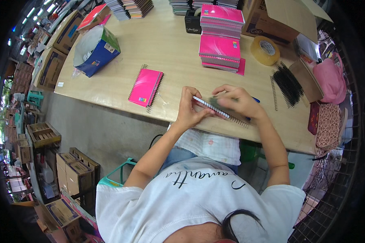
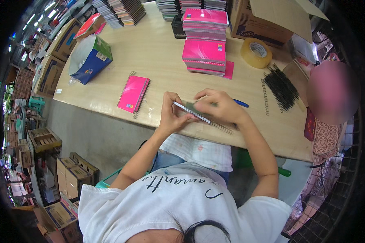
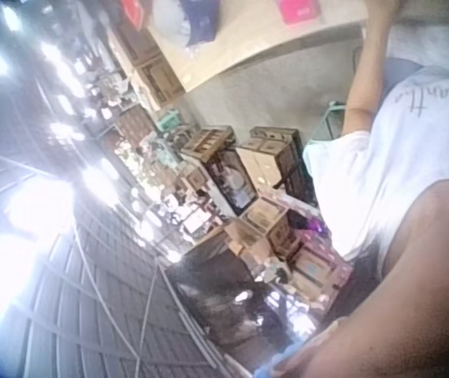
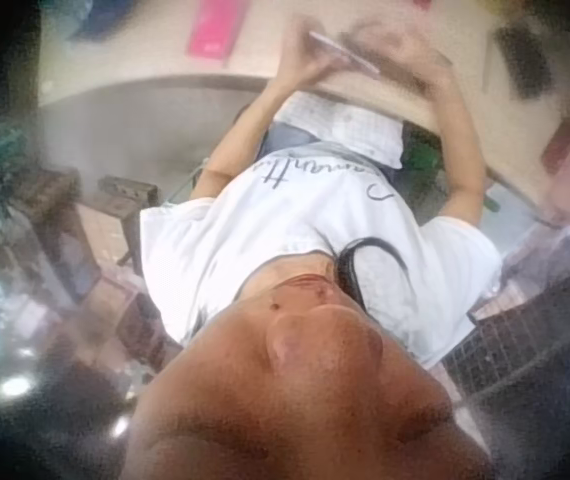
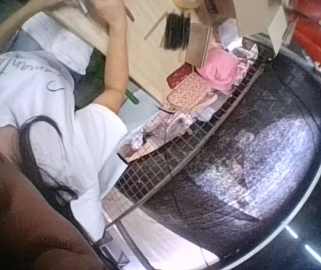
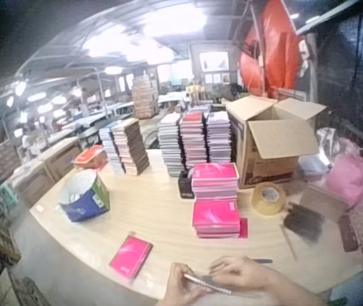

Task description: The person finishes spiral-bound notebooks by using a green cloth to smooth the metal binding, then uses a blue tool to crimp the ends of the spiral wire. The notebooks are handled one at a time and placed back onto a stack after each is finished.

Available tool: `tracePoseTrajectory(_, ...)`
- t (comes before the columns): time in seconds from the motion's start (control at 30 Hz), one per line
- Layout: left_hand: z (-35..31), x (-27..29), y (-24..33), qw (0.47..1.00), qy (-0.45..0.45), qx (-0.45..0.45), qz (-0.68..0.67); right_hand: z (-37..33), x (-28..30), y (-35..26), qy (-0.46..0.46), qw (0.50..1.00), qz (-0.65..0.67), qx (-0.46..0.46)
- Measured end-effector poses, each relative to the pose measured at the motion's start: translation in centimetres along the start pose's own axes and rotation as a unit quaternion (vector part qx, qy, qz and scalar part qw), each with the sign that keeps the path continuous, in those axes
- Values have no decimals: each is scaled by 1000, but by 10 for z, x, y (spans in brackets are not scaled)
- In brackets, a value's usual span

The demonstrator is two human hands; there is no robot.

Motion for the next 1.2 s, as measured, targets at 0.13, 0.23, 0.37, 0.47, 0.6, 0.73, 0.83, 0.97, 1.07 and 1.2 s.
tracePoseTrajectory(0.13, 1, -5, -1, 1000, -6, 3, -8, 5, -2, 16, 43, 974, 219, -47)
tracePoseTrajectory(0.23, 0, 5, -3, 997, -20, 20, -69, 11, 0, 8, 117, 970, -209, -33)
tracePoseTrajectory(0.37, 7, 29, -35, 940, -88, 194, -267, 18, -9, 4, 47, 996, 71, -18)
tracePoseTrajectory(0.47, 15, 27, -33, 935, -79, 188, -292, 18, -11, 18, 89, 995, 3, -47)
tracePoseTrajectory(0.6, 14, 25, -30, 922, -72, 209, -319, 23, -18, 17, 64, 996, -34, -53)
tracePoseTrajectory(0.73, 17, 25, -35, 917, -64, 221, -327, 25, -18, 18, 59, 964, 231, -116)
tracePoseTrajectory(0.83, 17, 23, -32, 903, -64, 232, -355, 32, -19, 4, 54, 989, -136, -39)
tracePoseTrajectory(0.97, 15, 24, -34, 913, -52, 234, -332, 37, -15, 12, 70, 995, 44, -63)
tracePoseTrajectory(1.07, 19, 21, -33, 910, -54, 228, -343, 44, -22, 17, 36, 991, -107, -65)
tracePoseTrajectory(1.2, 11, 26, -36, 900, -33, 236, -364, 25, 9, 23, 127, 986, -102, 25)
Point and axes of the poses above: each hand's wrist, its own z-axis towards the middle knuckle, its own x-axis out of the back of the hand, y = z × x, the point moved 6 cm from there along z, towards the middle knuckle, and after that the axes turned 7 degrees about y, right-handed, at the moved point
